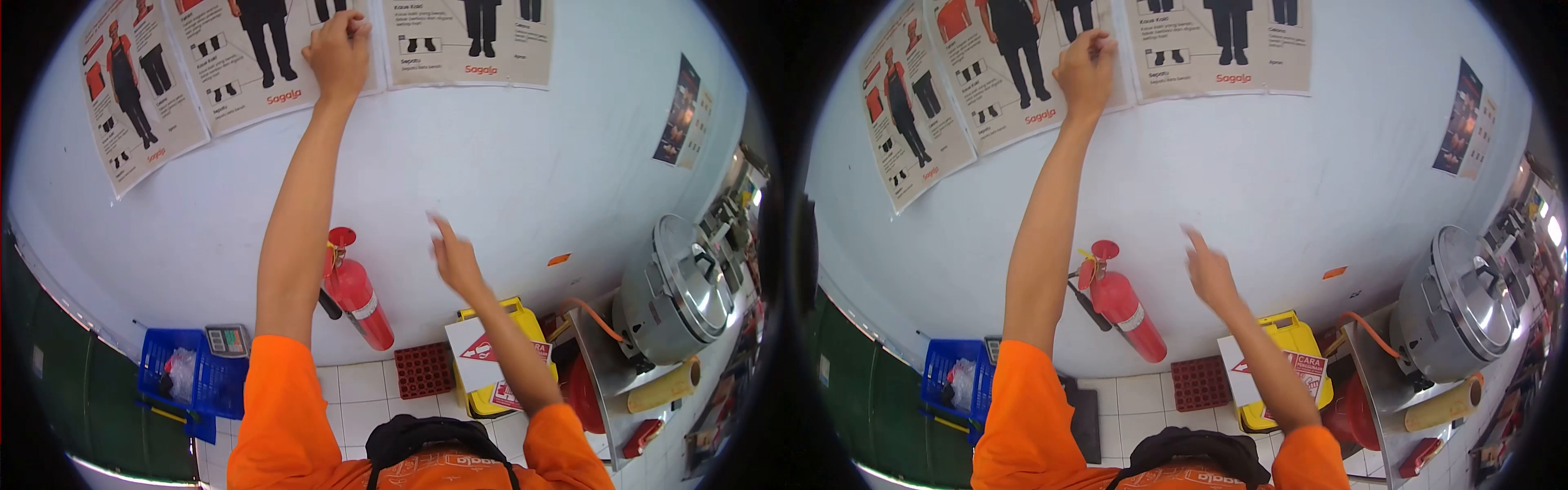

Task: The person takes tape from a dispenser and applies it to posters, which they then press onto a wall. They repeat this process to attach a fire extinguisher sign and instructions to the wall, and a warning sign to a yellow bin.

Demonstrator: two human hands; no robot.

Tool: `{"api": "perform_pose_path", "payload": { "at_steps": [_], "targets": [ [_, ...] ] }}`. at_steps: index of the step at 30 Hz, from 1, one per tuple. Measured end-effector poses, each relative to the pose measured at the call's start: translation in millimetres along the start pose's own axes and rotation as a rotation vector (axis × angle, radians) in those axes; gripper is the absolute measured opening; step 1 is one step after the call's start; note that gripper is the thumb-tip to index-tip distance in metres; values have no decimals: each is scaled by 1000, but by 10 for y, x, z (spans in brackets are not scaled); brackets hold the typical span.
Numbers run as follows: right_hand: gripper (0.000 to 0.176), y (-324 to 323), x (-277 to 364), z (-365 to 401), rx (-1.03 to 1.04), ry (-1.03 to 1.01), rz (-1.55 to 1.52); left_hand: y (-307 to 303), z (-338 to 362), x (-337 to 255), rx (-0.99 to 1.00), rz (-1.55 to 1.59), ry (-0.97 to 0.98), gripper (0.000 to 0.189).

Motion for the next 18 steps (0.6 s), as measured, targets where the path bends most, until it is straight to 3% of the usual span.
{"api": "perform_pose_path", "payload": {
  "at_steps": [2, 3, 4, 5, 6, 7, 8, 10, 11, 12, 13, 14, 15, 16, 17, 18],
  "targets": [
    [22, -2, -555, 874, -191, 208, 3, -69, 83, 21, 74, 58, 4, 27],
    [23, -7, -820, 1368, -223, 280, -39, -124, 188, -26, 74, 72, 8, 27],
    [25, -65, -1051, 1892, -62, 562, 66, -165, 320, -118, 94, -101, 190, 37],
    [28, -47, -1503, 2579, -118, 552, 26, -170, 466, -189, 112, -271, 372, 47],
    [27, -209, -1462, 3046, -278, 565, -38, -173, 607, -180, 116, -253, 375, 47],
    [26, -447, -1443, 3573, -192, 578, 237, -137, 810, -129, 246, -389, 403, 55],
    [23, -646, -1492, 4095, -95, 801, 344, -95, 980, -86, 381, -524, 427, 64],
    [17, -997, -1746, 5457, -202, 916, 465, -75, 1116, -89, 394, -472, 352, 68],
    [13, -1161, -1809, 6144, -243, 1130, 474, -70, 1159, -106, 392, -436, 286, 71],
    [11, -1382, -1507, 6424, -369, 1675, 368, -65, 1214, -155, 385, -461, 264, 75],
    [15, -1542, -1391, 6765, -501, 1666, 446, -104, 1275, -215, 352, -453, 222, 76],
    [24, -1622, -1688, 7603, -609, 1247, 657, -101, 1346, -295, 327, -427, 180, 77],
    [41, -1763, -1426, 7586, -640, 1401, 562, -150, 1468, -379, 329, -522, 124, 77],
    [62, -1920, -1284, 7599, -559, 1413, 743, -219, 1639, -451, 313, -569, 138, 74],
    [68, -2089, -1066, 7477, -580, 1539, 817, -348, 1814, -670, 341, -561, 78, 74],
    [65, -2251, -1051, 7571, -475, 1596, 985, -504, 2019, -931, 396, -539, -8, 71]
  ]
}}
Point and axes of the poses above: each hand's wrist, its own z-axis away from the middle knuckle, its own y-axis out of the palm, x = y × z, the point moved 4 cm from there along -z, towards the middle knuckle, and after that the axes turned 9 degrees about -x, right-handed, at the moved point
